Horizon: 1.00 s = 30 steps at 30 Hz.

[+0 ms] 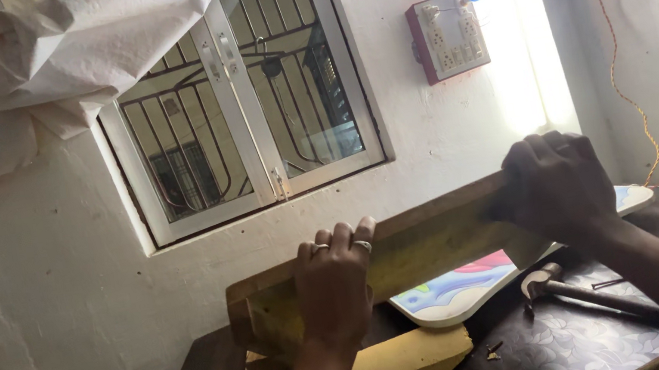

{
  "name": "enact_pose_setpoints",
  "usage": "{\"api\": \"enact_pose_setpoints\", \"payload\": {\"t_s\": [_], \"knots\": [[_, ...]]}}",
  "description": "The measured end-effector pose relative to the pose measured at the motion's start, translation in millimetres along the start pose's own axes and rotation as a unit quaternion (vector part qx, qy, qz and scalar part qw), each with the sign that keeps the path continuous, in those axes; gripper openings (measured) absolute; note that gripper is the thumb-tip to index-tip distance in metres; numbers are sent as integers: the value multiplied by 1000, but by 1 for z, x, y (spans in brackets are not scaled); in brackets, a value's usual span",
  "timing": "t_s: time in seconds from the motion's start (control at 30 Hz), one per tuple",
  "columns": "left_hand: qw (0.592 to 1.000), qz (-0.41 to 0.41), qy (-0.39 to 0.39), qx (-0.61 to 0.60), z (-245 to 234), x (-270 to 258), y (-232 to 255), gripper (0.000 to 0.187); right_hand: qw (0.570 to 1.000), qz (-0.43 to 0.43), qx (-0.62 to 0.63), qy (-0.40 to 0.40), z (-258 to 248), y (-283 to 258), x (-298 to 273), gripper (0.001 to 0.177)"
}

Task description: The person assembles a wooden box by aligning side panels and hammering nails into the frame. They repeatedly reposition the box and drive nails at multiple corners to secure the structure.

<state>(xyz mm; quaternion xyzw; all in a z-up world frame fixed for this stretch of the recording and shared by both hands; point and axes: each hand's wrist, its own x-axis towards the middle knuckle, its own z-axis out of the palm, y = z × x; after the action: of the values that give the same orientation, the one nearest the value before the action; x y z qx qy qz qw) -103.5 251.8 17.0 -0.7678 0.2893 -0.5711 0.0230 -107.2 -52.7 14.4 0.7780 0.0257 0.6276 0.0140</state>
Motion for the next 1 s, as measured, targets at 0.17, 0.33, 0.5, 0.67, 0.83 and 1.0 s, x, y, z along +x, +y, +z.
{"api": "enact_pose_setpoints", "payload": {"t_s": [0.17, 0.33, 0.5, 0.67, 0.83, 1.0], "knots": [[999, 16, 27, -12, 13, -12, 1, 58, 999, 32, 4, -44, 10, 0, -20, 66], [998, 20, 53, -8, 16, -22, 6, 56, 999, 26, -2, -19, 22, -2, -34, 69], [999, 20, 40, -16, 15, -37, 12, 53, 999, 33, 33, -18, 25, 1, -54, 63], [997, 20, 76, 8, 16, -52, 22, 37, 999, 29, 23, -1, 23, 1, -73, 60], [997, 11, 66, 25, 11, -70, 35, 42, 995, 15, 71, 63, 19, 0, -93, 73], [998, -5, 54, 12, 5, -78, 47, 34, 995, 40, 68, 65, 13, -2, -114, 66]]}}
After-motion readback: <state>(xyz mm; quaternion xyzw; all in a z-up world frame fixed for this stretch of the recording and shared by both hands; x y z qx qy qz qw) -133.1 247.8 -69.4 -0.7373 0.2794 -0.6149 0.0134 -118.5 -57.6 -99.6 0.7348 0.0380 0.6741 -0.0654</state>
